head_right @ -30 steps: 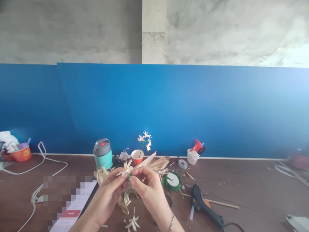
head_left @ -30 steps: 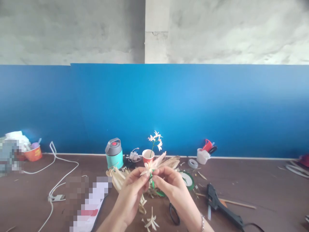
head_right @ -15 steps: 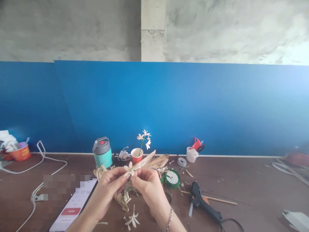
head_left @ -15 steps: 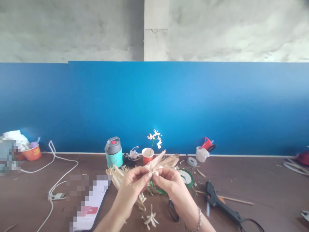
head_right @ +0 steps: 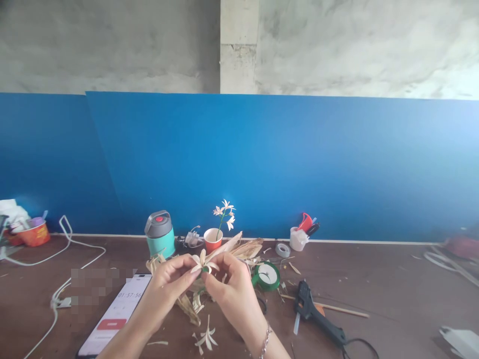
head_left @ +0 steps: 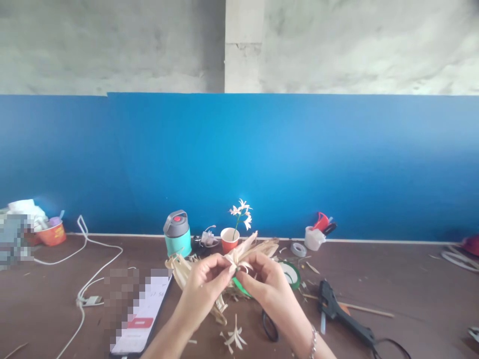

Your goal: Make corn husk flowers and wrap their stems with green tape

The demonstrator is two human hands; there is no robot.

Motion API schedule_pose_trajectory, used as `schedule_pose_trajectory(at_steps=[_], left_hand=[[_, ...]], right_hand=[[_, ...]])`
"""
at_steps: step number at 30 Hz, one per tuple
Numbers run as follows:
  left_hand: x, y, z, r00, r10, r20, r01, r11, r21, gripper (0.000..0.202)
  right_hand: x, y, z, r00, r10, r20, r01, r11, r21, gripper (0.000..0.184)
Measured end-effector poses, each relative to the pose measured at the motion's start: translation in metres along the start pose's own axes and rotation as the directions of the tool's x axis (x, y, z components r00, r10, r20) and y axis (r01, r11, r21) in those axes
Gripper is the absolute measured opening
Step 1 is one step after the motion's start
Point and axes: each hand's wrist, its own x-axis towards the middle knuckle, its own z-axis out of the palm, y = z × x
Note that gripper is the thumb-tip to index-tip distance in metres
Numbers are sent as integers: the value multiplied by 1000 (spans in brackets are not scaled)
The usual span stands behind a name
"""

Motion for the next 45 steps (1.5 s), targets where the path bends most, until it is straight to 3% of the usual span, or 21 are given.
schedule_pose_trajectory(at_steps=[5, 11, 18, 24, 30, 36, 45], left_hand=[[3, -8, -5, 994, -97, 48, 100, 993, -66, 27], [3, -5, -1, 993, -112, 46, 117, 984, -133, 30], [2, -2, 0, 991, -129, 30, 131, 988, -85, 29], [1, 4, 1, 994, -100, 43, 100, 995, 11, 29], [1, 6, 2, 993, -105, 61, 104, 994, 19, 27], [2, -1, 1, 981, -183, 63, 188, 980, -71, 28], [2, 0, 2, 981, -180, 71, 184, 980, -71, 27]], right_hand=[[-2, -4, -6, 996, -89, -16, 88, 996, -27, 13], [-5, -15, -9, 974, -221, -50, 197, 934, -299, 8], [-7, -17, -11, 906, -423, 26, 390, 806, -445, 16], [-8, -17, -10, 860, -504, 83, 474, 727, -497, 21], [-7, -17, -11, 851, -515, 96, 489, 714, -501, 21], [-6, -17, -12, 886, -462, 38, 425, 776, -467, 19], [-5, -15, -10, 893, -450, 35, 411, 779, -473, 19]])
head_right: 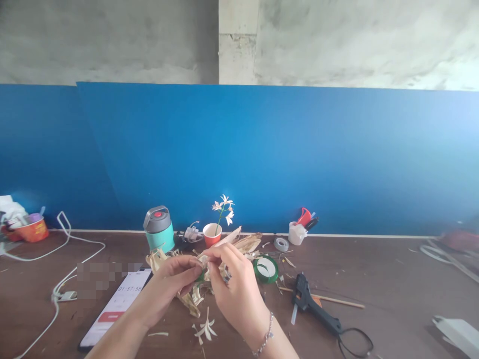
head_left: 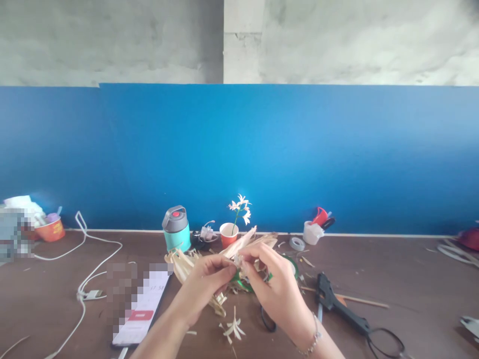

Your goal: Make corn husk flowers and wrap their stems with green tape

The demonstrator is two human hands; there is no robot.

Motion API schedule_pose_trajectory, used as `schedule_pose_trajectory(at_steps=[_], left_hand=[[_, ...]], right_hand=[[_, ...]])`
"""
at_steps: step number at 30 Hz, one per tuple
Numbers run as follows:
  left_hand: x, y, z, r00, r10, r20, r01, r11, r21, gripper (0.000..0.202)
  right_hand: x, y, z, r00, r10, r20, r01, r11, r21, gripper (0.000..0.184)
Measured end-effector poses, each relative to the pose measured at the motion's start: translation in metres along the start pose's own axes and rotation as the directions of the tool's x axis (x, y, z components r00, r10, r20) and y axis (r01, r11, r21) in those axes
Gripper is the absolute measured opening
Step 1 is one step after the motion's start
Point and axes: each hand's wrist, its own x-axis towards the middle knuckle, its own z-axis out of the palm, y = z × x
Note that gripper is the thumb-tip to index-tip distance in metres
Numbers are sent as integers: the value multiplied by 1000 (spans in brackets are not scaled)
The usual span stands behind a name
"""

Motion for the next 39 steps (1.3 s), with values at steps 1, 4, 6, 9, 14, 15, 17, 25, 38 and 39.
schedule_pose_trajectory(at_steps=[1, 4, 6, 9, 14, 15, 17, 25, 38, 39], left_hand=[[0, 0, 0, 1000, 0, 0, 0, 1000, -5, 26], [0, -1, 0, 1000, 0, -3, -1, 999, -39, 24], [0, -1, 0, 1000, -3, -5, 3, 998, -56, 23], [-1, 0, 1, 1000, -7, -11, 6, 999, -44, 23], [3, -1, 0, 1000, -3, 0, 3, 1000, -13, 27], [4, -3, -2, 1000, 2, -2, -2, 1000, -8, 28], [8, -7, -4, 1000, 12, -20, -12, 1000, 2, 28], [20, -23, -2, 995, 23, -97, -20, 999, 26, 29], [25, -45, 2, 995, -91, -29, 86, 986, -144, 29], [25, -45, 2, 994, -102, -27, 97, 984, -151, 29]], right_hand=[[0, 0, 0, 1000, 0, 2, 0, 1000, -3, 20], [0, 2, 0, 1000, -3, -10, 3, 1000, -14, 21], [0, 2, 1, 1000, -6, -13, 6, 1000, -15, 22], [-1, 1, 2, 1000, -2, -7, 2, 1000, 1, 21], [2, 1, -3, 995, 102, -21, -100, 991, 94, 15], [3, 4, -5, 991, 135, -24, -131, 984, 124, 14], [6, 14, -8, 979, 203, -11, -198, 964, 179, 12], [-14, 65, 25, 794, 348, 498, -301, 937, -176, 25], [-81, 118, -84, 607, 758, -239, -505, 136, -852, 33], [-85, 123, -84, 595, 764, -248, -510, 120, -852, 34]])
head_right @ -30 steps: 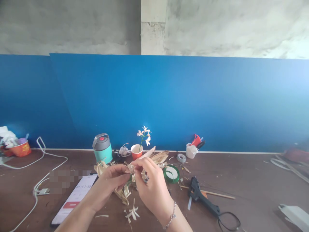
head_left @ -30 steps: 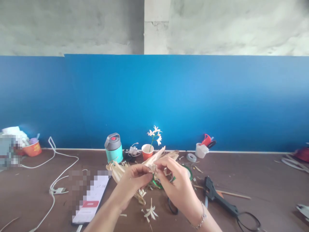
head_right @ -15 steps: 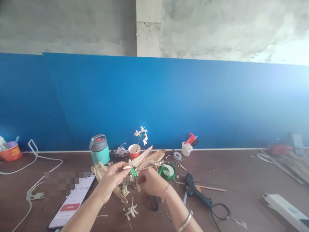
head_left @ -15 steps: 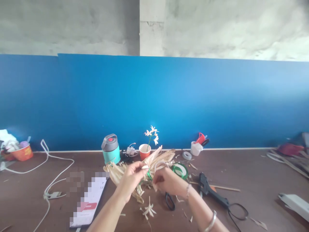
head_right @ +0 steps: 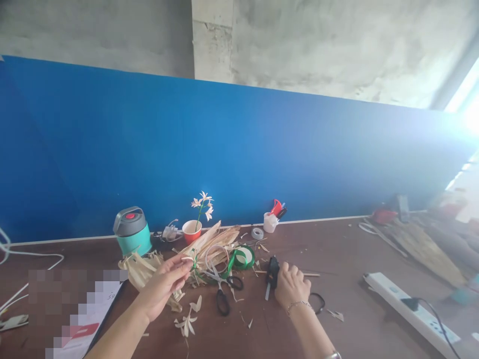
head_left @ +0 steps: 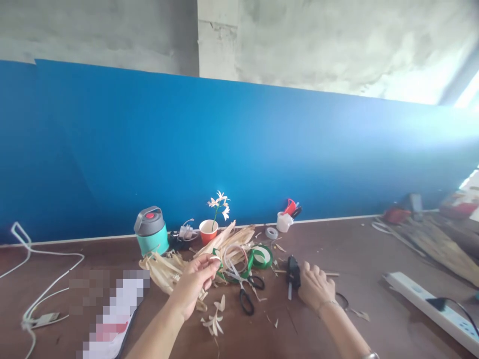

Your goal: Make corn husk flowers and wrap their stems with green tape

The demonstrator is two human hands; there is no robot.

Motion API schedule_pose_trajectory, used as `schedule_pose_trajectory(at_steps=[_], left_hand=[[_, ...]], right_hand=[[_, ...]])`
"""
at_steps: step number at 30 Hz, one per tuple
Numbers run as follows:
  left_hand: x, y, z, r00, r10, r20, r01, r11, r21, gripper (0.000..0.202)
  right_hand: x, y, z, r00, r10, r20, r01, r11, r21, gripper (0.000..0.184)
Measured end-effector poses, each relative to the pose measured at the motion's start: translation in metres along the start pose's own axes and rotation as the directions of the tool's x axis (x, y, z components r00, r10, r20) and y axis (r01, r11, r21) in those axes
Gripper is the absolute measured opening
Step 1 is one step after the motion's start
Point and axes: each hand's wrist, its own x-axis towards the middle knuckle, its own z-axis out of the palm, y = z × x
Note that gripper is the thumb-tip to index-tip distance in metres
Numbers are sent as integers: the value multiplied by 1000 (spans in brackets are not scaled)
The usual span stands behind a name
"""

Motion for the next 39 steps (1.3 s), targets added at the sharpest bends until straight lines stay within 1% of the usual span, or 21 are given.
schedule_pose_trajectory(at_steps=[3, 6, 7, 8, 9, 10, 11, 12, 13, 14, 15, 16, 17, 18, 19, 20, 22, 25, 30, 35, 39], left_hand=[[-1, 0, 1, 1000, -21, -12, 20, 1000, -15, 29], [-1, 0, 1, 1000, -14, -14, 13, 999, -35, 28], [0, -1, 1, 1000, -10, -6, 10, 999, -39, 28], [0, -2, 0, 1000, -8, 4, 8, 999, -41, 28], [1, -4, 0, 1000, -5, 14, 5, 999, -42, 29], [3, -7, -1, 1000, -1, 21, 2, 999, -40, 29], [4, -10, -1, 1000, 0, 27, 1, 999, -36, 29], [5, -13, -2, 999, -1, 32, 2, 1000, -31, 28], [6, -16, -2, 999, -2, 37, 3, 1000, -24, 27], [8, -20, -2, 999, -3, 48, 4, 1000, -17, 26], [9, -23, -2, 998, -4, 59, 5, 1000, -12, 25], [10, -27, -2, 998, -1, 69, 2, 1000, -5, 24], [11, -29, -2, 997, 3, 74, -3, 1000, -6, 24], [11, -31, -2, 997, 4, 73, -4, 1000, -8, 25], [11, -32, -1, 998, 1, 70, 0, 1000, -10, 25], [11, -32, 0, 998, -8, 66, 8, 1000, -12, 26], [10, -31, 2, 998, -26, 60, 27, 1000, -10, 27], [8, -29, 5, 997, -37, 67, 38, 999, -6, 29], [7, -30, 7, 995, -46, 93, 47, 999, -4, 29], [6, -30, 8, 993, -53, 105, 55, 998, -15, 31], [6, -30, 7, 992, -49, 117, 50, 999, -9, 32]], right_hand=[[4, 2, 10, 1000, -14, 11, 14, 1000, 2, 36], [9, 6, 11, 998, -60, -1, 60, 998, 24, 31], [10, 8, 10, 998, -62, -24, 63, 997, 51, 29], [11, 8, 8, 996, -61, -64, 68, 992, 106, 28], [10, 7, 7, 991, -68, -116, 91, 976, 199, 26], [8, 4, 6, 982, -79, -170, 132, 936, 326, 23], [4, -1, 5, 969, -100, -227, 199, 859, 472, 20], [-2, -8, 4, 952, -149, -267, 287, 735, 614, 17], [-10, -17, 3, 944, -180, -277, 328, 599, 730, 17], [-19, -28, 2, 934, -208, -290, 356, 476, 804, 18], [-28, -38, 1, 921, -229, -316, 383, 373, 845, 20], [-38, -49, -1, 906, -263, -331, 403, 299, 865, 20], [-46, -58, -2, 890, -305, -340, 421, 259, 869, 20], [-53, -66, -4, 866, -367, -340, 443, 246, 862, 20], [-59, -72, -6, 852, -382, -358, 466, 242, 851, 21], [-62, -76, -8, 842, -400, -362, 483, 258, 837, 23], [-65, -79, -9, 822, -440, -362, 508, 279, 815, 25], [-62, -79, -7, 804, -472, -363, 531, 293, 795, 23], [-61, -79, -2, 787, -482, -384, 564, 313, 764, 23], [-60, -78, 0, 786, -496, -369, 565, 334, 755, 18], [-58, -78, 2, 788, -495, -366, 566, 350, 746, 19]])
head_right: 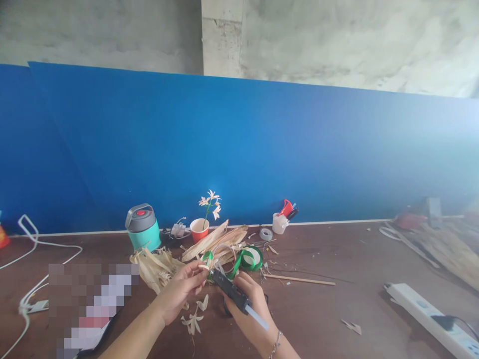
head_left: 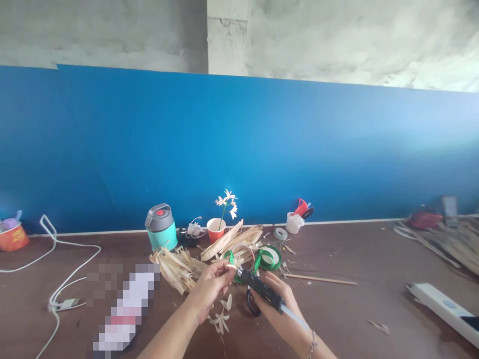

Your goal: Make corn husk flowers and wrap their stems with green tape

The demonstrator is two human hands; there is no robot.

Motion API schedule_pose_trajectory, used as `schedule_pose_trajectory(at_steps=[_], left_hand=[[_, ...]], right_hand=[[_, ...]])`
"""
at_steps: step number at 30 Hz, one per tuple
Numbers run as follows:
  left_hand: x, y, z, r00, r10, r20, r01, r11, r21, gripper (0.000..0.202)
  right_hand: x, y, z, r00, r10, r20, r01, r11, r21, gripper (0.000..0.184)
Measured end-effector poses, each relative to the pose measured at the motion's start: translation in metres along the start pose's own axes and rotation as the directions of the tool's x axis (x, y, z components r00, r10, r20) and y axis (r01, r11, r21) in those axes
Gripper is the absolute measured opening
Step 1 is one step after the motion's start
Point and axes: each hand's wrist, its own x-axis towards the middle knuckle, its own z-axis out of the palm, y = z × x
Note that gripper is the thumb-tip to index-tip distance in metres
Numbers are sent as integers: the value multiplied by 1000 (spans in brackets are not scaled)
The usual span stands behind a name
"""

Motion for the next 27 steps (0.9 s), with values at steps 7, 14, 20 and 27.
schedule_pose_trajectory(at_steps=[7, 14, 20, 27], left_hand=[[1, -3, -2, 1000, -4, 5, 3, 1000, 23, 28], [-1, 0, 0, 1000, -25, 6, 25, 999, 20, 30], [-1, 2, 0, 1000, -24, 15, 23, 999, 33, 30], [0, 1, -1, 1000, 5, 25, -7, 997, 76, 28]], right_hand=[[-1, 1, 0, 1000, 9, 3, -9, 1000, -24, 18], [-2, 2, 0, 1000, 5, 3, -5, 1000, -14, 15], [-4, 9, 2, 1000, 5, -22, -6, 1000, -26, 9], [-3, 5, 0, 1000, -1, 2, 1, 1000, -22, 8]])
